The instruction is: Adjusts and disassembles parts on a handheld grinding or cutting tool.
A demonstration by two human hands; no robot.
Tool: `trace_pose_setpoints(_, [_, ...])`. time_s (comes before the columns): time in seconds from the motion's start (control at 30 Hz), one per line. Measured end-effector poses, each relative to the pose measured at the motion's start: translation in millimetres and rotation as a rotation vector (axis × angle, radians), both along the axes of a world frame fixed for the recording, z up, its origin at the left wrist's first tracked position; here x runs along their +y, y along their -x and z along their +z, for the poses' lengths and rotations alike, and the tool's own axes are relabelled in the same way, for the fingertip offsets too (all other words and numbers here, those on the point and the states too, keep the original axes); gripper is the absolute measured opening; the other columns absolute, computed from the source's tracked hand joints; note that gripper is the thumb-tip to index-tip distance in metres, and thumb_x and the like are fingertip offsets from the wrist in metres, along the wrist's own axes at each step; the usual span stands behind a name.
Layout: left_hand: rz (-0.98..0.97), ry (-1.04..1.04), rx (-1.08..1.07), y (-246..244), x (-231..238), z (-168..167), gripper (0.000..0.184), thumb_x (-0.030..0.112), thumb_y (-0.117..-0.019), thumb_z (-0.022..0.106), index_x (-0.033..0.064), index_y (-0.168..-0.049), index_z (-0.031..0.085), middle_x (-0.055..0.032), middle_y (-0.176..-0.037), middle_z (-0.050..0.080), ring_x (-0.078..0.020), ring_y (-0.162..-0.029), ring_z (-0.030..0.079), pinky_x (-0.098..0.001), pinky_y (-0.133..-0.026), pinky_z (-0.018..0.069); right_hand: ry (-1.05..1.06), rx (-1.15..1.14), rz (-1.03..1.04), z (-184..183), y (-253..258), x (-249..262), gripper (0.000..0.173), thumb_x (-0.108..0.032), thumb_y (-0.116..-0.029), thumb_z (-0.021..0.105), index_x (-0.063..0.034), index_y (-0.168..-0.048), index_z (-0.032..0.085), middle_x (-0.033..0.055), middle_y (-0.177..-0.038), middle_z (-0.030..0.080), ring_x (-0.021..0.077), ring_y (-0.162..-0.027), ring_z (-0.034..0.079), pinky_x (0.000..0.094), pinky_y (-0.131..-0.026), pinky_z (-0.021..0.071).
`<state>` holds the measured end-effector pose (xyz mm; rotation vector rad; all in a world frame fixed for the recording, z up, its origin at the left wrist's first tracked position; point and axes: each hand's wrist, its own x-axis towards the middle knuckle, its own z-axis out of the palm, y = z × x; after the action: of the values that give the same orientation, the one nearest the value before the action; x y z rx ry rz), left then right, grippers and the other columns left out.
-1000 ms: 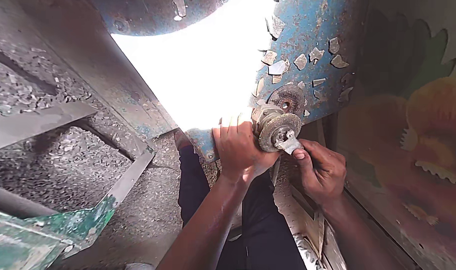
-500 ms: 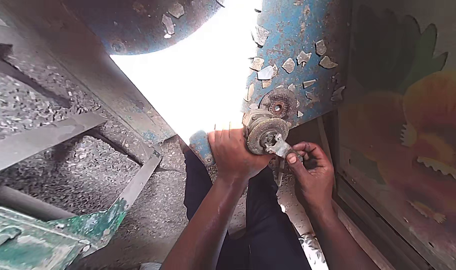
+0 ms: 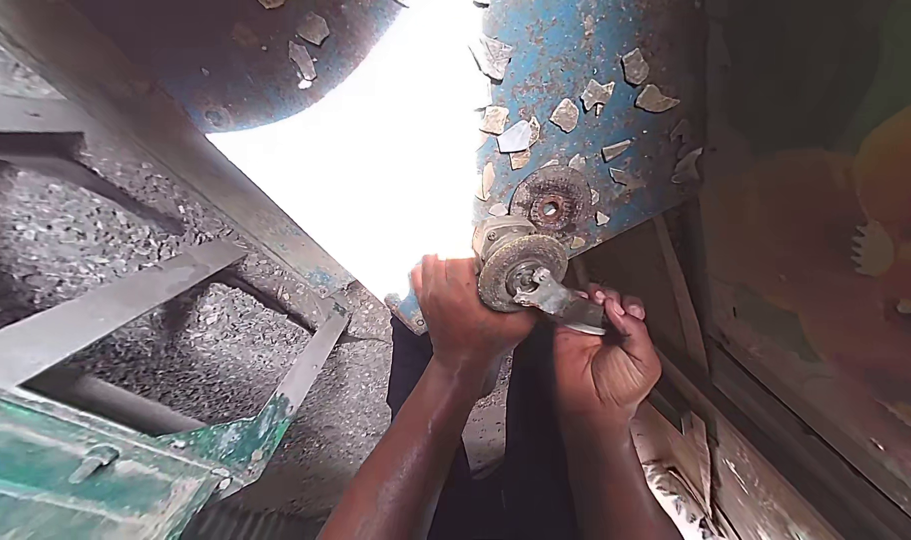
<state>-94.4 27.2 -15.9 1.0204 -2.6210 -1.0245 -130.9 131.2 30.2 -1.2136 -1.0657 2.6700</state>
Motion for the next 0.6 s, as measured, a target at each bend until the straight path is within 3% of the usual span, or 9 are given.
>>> trace_pose_setpoints(0.07, [0.008,-0.027,0.026,-1,-1,-2,0.059,0.063,-0.0598,0.076,0.0098,-0.078,0.058,-0.0061,-0.072,0.059,-0.0233,-0.075,0.059,-0.0434,-0.076,0.0457,0.008,-0.031,-0.046,0,9,-9,0.025,-0.003,-0.0983,0.042,-0.008,-0.081,0.059,0.0054,-0.074,0.064,0.0202,-0.075,0.069,0.0391,-0.077,0.0612])
trace_pose_setpoints(0.13, [0.016,-0.051,0.041,-1,-1,-3,0.06,0.062,-0.0594,0.078,0.0104,-0.08,0.058,-0.0058,-0.075,0.06,-0.0225,-0.078,0.06,-0.0437,-0.078,0.0471,0.067,-0.041,-0.066,-1,14,-14,0.04,-0.021,-0.1103,0.034,-0.0077,-0.087,0.064,0.0044,-0.075,0.066,0.0178,-0.074,0.07,0.0352,-0.074,0.0618])
trace_pose_setpoints(0.17, [0.016,-0.057,0.045,-2,0,-2,0.06,0.062,-0.0595,0.079,0.01,-0.08,0.058,-0.0064,-0.076,0.06,-0.0227,-0.079,0.061,-0.0438,-0.078,0.0478,0.101,-0.031,-0.077,-3,16,-15,0.048,-0.032,-0.112,0.031,-0.0091,-0.085,0.064,0.0016,-0.07,0.064,0.015,-0.069,0.068,0.0316,-0.071,0.0608])
trace_pose_setpoints(0.27, [0.02,-0.069,0.058,-1,0,-3,0.058,0.059,-0.0594,0.079,0.0093,-0.081,0.058,-0.0069,-0.079,0.061,-0.0211,-0.081,0.062,-0.0389,-0.075,0.051,0.214,0.069,-0.15,-9,22,-16,0.063,-0.047,-0.1108,0.02,-0.0094,-0.075,0.057,-0.0024,-0.056,0.05,0.0117,-0.053,0.056,0.0271,-0.055,0.0508])
trace_pose_setpoints(0.43, [0.011,-0.088,0.028,-2,0,0,0.069,0.061,-0.0625,0.078,0.0041,-0.097,0.061,-0.0097,-0.088,0.068,-0.0202,-0.087,0.067,-0.0428,-0.078,0.0543,0.113,0.299,-0.219,1,31,-18,0.083,-0.071,-0.0998,0.005,-0.0103,-0.063,0.048,-0.002,-0.05,0.041,0.0125,-0.044,0.046,0.0288,-0.045,0.0429])
trace_pose_setpoints(0.6, [0.01,-0.133,0.011,-1,-2,0,0.07,0.058,-0.063,0.079,0.0044,-0.104,0.062,-0.0052,-0.089,0.068,-0.0129,-0.083,0.067,-0.0389,-0.072,0.0553,0.0,0.419,-0.256,-3,26,-29,0.083,-0.072,-0.0995,0.005,-0.0103,-0.061,0.045,-0.0036,-0.048,0.037,0.0109,-0.041,0.041,0.0269,-0.044,0.0401])
